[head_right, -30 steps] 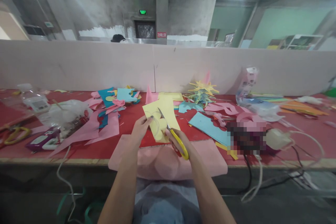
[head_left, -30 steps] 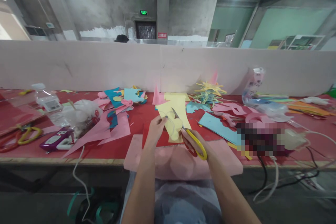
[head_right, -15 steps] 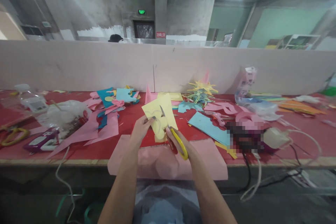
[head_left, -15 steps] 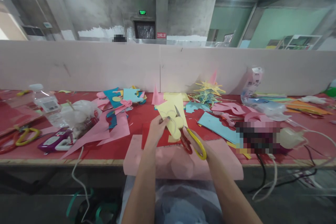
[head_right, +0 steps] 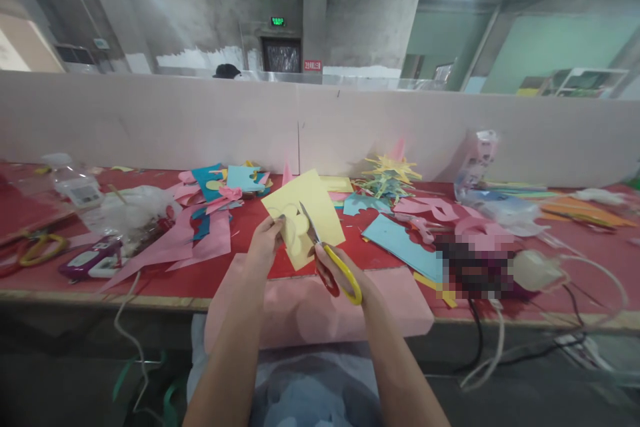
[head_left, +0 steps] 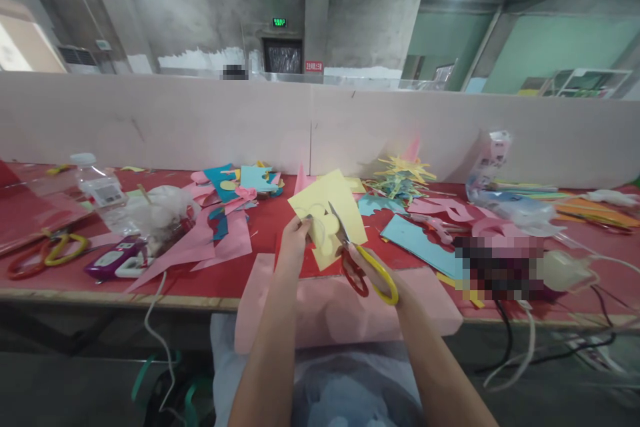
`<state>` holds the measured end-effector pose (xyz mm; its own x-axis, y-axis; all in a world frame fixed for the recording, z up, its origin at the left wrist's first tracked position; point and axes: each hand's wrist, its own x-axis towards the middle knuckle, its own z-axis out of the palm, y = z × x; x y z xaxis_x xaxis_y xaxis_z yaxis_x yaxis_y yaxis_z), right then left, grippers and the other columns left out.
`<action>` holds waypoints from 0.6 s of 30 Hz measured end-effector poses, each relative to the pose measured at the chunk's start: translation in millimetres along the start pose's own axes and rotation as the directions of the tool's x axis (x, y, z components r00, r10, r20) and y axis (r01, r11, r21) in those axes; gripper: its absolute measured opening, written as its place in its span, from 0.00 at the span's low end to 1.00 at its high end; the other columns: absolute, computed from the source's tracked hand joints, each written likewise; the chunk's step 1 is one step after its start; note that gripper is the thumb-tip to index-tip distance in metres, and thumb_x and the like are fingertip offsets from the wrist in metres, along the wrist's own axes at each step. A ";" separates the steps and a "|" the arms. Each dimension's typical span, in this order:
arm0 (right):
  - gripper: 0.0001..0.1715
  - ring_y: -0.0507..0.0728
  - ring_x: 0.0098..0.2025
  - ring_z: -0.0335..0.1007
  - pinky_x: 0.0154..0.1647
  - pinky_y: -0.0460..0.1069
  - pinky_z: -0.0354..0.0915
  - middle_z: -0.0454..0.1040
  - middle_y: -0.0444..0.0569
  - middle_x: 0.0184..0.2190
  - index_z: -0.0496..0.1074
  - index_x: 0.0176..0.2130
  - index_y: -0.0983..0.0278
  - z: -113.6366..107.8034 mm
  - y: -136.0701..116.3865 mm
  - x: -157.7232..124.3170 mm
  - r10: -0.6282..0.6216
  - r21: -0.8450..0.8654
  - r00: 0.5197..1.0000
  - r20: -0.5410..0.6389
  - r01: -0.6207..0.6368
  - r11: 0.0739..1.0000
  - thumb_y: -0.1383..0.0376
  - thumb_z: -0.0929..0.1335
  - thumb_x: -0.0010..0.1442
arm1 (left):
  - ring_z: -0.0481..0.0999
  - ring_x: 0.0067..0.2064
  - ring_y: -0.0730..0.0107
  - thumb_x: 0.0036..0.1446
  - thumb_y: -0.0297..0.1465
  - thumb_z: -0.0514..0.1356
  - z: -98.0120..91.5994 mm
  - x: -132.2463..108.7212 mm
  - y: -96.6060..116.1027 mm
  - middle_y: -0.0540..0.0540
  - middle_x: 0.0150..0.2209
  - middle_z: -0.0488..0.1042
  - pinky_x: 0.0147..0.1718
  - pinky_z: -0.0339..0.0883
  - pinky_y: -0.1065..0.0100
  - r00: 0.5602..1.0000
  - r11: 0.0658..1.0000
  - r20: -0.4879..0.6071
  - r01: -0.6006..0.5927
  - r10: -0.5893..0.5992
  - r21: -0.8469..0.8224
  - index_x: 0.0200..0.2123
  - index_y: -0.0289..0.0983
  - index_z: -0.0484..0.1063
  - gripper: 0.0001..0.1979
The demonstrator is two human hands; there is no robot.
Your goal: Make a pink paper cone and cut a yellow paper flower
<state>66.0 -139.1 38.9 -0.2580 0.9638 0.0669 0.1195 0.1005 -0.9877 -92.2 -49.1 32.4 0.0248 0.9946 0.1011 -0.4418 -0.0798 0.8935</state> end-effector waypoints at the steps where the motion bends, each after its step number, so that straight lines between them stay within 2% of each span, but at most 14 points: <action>1: 0.24 0.46 0.11 0.52 0.15 0.43 0.52 0.59 0.35 0.12 0.63 0.38 0.64 0.5 -1.4 0.0 -0.005 0.000 1.000 0.020 0.005 1.000 0.48 0.55 0.61 | 0.72 0.32 0.69 0.36 0.40 0.65 -1.1 1.5 -0.6 0.47 0.30 0.74 0.30 0.65 0.70 1.000 1.000 -0.017 -0.003 0.002 -0.025 0.30 0.34 0.70 0.18; 4: 0.25 0.47 0.10 0.52 0.14 0.43 0.50 0.58 0.35 0.12 0.63 0.38 0.64 0.9 -1.5 1.2 0.007 -0.005 0.998 0.056 -0.007 1.000 0.47 0.55 0.61 | 0.72 0.32 0.70 0.35 0.39 0.66 -4.6 3.9 -1.1 0.47 0.30 0.74 0.31 0.64 0.71 0.999 0.998 -0.042 -0.034 0.032 -0.054 0.29 0.34 0.70 0.18; 9: 0.26 0.48 0.10 0.51 0.12 0.44 0.51 0.59 0.36 0.12 0.64 0.38 0.63 1.0 4.5 0.9 0.029 0.022 0.999 0.041 -0.030 0.999 0.45 0.56 0.59 | 0.71 0.31 0.71 0.38 0.37 0.65 -3.6 1.1 -0.8 0.48 0.30 0.74 0.30 0.63 0.72 0.999 1.000 0.016 -0.028 0.028 0.003 0.31 0.34 0.71 0.16; 13: 0.25 0.48 0.10 0.52 0.13 0.45 0.52 0.58 0.36 0.12 0.63 0.37 0.63 0.2 1.8 -3.5 0.034 0.034 0.999 0.007 -0.034 0.999 0.45 0.56 0.59 | 0.70 0.30 0.69 0.40 0.37 0.62 4.5 -5.9 0.3 0.47 0.29 0.74 0.29 0.63 0.71 0.998 0.989 0.060 -0.021 0.012 0.144 0.32 0.33 0.72 0.16; 18: 0.24 0.48 0.11 0.52 0.15 0.45 0.55 0.56 0.36 0.11 0.62 0.32 0.63 -2.7 2.9 -2.6 0.027 0.048 1.000 -0.015 -0.026 0.999 0.46 0.56 0.60 | 0.71 0.35 0.66 0.46 0.34 0.56 9.9 -16.8 13.7 0.46 0.31 0.75 0.34 0.63 0.69 0.987 0.902 0.109 -0.155 0.121 0.404 0.32 0.33 0.72 0.11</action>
<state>69.6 -140.7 36.3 -0.2400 0.9699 0.0425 0.0801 0.0634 -0.9948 -89.8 -67.6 47.2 0.0685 0.9643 0.2558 -0.0404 -0.2535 0.9665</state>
